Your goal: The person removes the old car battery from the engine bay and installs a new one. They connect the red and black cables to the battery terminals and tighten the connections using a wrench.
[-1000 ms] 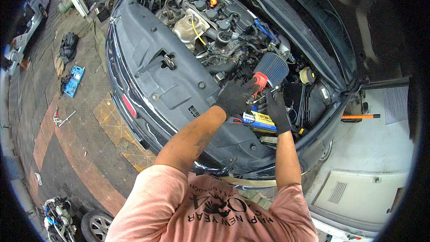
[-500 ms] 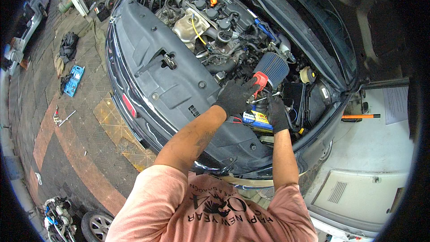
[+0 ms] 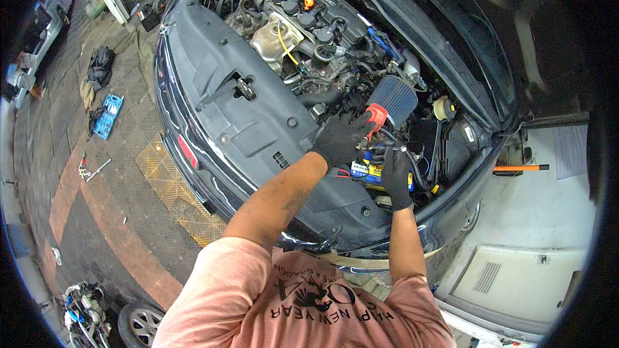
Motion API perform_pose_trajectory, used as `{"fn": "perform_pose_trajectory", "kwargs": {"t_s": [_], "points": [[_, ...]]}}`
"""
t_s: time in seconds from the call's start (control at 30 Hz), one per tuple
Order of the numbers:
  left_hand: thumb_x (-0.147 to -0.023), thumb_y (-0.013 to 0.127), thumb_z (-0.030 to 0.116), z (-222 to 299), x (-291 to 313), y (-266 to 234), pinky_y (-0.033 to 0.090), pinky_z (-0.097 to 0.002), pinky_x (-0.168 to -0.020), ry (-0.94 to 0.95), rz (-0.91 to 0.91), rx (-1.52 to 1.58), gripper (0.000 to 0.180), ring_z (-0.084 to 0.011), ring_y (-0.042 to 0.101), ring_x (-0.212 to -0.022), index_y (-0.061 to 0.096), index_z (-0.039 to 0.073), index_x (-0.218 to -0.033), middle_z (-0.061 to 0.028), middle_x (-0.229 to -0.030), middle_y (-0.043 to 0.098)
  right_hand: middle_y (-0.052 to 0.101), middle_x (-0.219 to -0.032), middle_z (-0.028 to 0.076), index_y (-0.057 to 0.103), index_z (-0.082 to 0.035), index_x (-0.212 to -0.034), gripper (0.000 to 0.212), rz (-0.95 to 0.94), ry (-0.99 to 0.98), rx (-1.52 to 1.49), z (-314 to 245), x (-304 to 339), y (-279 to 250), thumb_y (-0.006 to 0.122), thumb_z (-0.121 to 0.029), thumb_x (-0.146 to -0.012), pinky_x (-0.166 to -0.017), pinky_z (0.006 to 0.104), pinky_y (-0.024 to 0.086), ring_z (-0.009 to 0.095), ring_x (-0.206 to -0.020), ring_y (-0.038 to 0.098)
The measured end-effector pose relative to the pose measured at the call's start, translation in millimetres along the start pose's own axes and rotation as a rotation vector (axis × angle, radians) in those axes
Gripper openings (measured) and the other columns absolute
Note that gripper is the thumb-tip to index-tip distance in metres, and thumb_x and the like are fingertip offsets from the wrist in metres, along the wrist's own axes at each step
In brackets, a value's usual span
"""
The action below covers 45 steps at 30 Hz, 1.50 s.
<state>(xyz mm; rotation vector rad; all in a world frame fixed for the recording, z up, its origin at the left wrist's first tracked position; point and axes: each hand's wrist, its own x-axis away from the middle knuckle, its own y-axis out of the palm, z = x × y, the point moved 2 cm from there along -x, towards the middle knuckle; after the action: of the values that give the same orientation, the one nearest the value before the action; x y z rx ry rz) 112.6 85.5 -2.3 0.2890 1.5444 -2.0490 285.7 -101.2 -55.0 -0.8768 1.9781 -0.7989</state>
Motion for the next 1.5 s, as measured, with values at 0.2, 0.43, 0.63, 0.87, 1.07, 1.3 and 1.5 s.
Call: {"fn": "perform_pose_trajectory", "kwargs": {"t_s": [0.2,0.43,0.63,0.87,1.07,1.3,1.5], "points": [[-0.082,0.078,0.042,7,-4,-6,0.05,-0.0535,-0.099,-0.075,-0.096,0.069,0.064,-0.0378,0.058,-0.126,0.064,0.018,-0.14,-0.0101,-0.155,0.054,0.064,-0.117,0.028,0.056,0.007,-0.134,0.053,-0.058,-0.582,0.56,-41,8,-23,0.071,-0.018,-0.09,-0.093,0.0573,0.049,0.047,-0.106,0.062],[-0.086,0.075,0.04,2,-3,7,0.05,-0.0542,-0.099,-0.048,-0.061,0.063,0.059,-0.0393,0.06,-0.122,0.064,0.019,-0.14,-0.0101,-0.153,0.055,0.064,-0.12,0.03,0.056,0.008,-0.134,0.062,-0.261,-0.119,0.074,-51,7,-19,0.077,-0.027,-0.086,-0.095,0.0592,0.047,0.049,-0.107,0.062],[-0.086,0.074,0.04,0,-1,0,0.049,-0.0539,-0.101,-0.043,-0.055,0.085,0.06,-0.0398,0.059,-0.125,0.064,0.018,-0.141,-0.0113,-0.154,0.055,0.065,-0.12,0.029,0.057,0.005,-0.138,0.049,-0.069,-0.038,-0.002,-24,10,-6,0.067,-0.024,-0.099,-0.097,0.0552,0.048,0.049,-0.109,0.061],[-0.091,0.067,0.044,3,-3,-2,0.051,-0.0505,-0.091,-0.002,-0.066,-0.01,0.062,-0.0299,0.06,-0.126,0.059,0.019,-0.147,-0.0095,-0.155,0.053,0.07,-0.11,0.021,0.064,0.002,-0.129,0.034,-0.107,0.499,-0.527,31,-11,8,0.056,-0.025,-0.109,-0.092,0.0483,0.049,0.036,-0.108,0.066],[-0.085,0.072,0.044,3,-3,-7,0.05,-0.0521,-0.095,-0.036,-0.103,0.033,0.07,-0.0328,0.059,-0.126,0.057,0.019,-0.149,-0.0081,-0.157,0.051,0.072,-0.09,0.014,0.064,0.001,-0.112,0.027,-0.032,0.449,-0.539,20,-17,9,0.054,-0.024,-0.111,-0.069,0.0406,0.057,0.024,-0.076,0.07],[-0.084,0.073,0.043,2,-2,-6,0.049,-0.0525,-0.098,-0.066,-0.159,0.02,0.072,-0.0327,0.058,-0.128,0.057,0.019,-0.15,-0.007,-0.159,0.049,0.074,-0.091,0.016,0.063,-0.004,-0.108,0.024,0.024,0.733,-0.898,47,-6,37,0.056,-0.026,-0.11,-0.063,0.0416,0.066,0.025,-0.068,0.074],[-0.083,0.075,0.045,3,-3,-1,0.048,-0.0524,-0.099,-0.057,-0.138,0.075,0.074,-0.0326,0.056,-0.133,0.056,0.019,-0.15,-0.0085,-0.161,0.048,0.074,-0.09,0.015,0.064,-0.005,-0.11,0.024,0.027,0.698,-0.787,42,0,22,0.056,-0.028,-0.11,-0.059,0.0399,0.064,0.025,-0.068,0.073]]}}
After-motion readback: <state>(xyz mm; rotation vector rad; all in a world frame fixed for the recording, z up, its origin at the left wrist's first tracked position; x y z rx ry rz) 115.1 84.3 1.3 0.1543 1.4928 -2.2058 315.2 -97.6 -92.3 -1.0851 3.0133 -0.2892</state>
